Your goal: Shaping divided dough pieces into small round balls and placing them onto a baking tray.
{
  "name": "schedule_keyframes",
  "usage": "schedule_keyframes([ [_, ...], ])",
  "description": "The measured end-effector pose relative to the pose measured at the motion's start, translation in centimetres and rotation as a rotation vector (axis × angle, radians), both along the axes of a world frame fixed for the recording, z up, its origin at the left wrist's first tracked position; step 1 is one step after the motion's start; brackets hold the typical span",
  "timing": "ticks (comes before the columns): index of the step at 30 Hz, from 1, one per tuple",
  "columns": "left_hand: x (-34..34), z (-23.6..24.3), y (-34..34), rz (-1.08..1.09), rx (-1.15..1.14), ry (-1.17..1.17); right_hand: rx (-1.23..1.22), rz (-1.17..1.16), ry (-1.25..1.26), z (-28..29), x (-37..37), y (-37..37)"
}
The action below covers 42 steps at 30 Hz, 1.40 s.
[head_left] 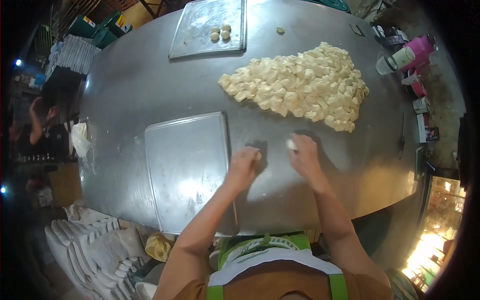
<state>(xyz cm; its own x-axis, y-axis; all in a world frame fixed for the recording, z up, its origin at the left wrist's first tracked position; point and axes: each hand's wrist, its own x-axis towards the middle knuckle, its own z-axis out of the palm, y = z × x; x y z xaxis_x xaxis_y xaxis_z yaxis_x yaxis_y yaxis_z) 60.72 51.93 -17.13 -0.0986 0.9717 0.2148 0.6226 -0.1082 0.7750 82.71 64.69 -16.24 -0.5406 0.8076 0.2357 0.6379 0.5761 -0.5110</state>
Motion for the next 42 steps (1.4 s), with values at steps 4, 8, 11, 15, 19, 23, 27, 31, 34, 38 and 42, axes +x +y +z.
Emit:
schedule_keyframes([
  [4, -9.1, 4.7, -2.8, 0.291, 0.041, 0.185, 0.102, 0.235, -0.038, 4.3, -13.4, -4.0],
  [8, -15.7, 1.8, -2.9, 0.34, -0.054, 0.287, 0.228, 0.34, -0.1, 1.1, -22.6, -5.1],
  [11, -18.3, -2.5, -4.4, 0.347, 0.024, 0.419, 0.07, 0.371, -0.12, -0.2, -23.7, -6.4],
  [15, -11.9, 0.6, -5.7, 0.419, -0.049, 0.312, 0.09, 0.081, 0.014, -2.1, -8.6, -5.6],
  [19, -1.1, 2.6, -5.8, 0.067, -0.028, 0.31, -0.063, -0.435, -0.516, -2.6, 12.9, -4.0],
  [23, 12.1, -0.8, -3.7, -0.544, -0.177, 0.387, -0.089, -0.54, -0.575, -2.9, 22.1, 3.8],
  [27, 22.8, -1.2, 3.9, -0.841, -0.024, 0.605, -0.121, -0.607, -0.552, -3.2, 26.8, 14.9],
  [31, 32.8, -1.6, 15.3, -0.848, 0.094, 0.615, -0.126, -0.605, -0.575, -2.4, 28.7, 21.0],
  [34, 38.0, -2.4, 22.1, -0.721, 0.185, 0.552, -0.52, -0.423, 0.621, -1.8, 31.8, 22.3],
  [38, 39.3, -3.9, 31.0, -0.446, 0.036, 0.544, -0.512, -0.391, 0.991, -0.6, 29.5, 18.4],
  [42, 41.9, -2.8, 30.9, -0.235, -0.423, -0.59, -0.292, -0.384, 0.791, -2.6, 27.5, 15.6],
])
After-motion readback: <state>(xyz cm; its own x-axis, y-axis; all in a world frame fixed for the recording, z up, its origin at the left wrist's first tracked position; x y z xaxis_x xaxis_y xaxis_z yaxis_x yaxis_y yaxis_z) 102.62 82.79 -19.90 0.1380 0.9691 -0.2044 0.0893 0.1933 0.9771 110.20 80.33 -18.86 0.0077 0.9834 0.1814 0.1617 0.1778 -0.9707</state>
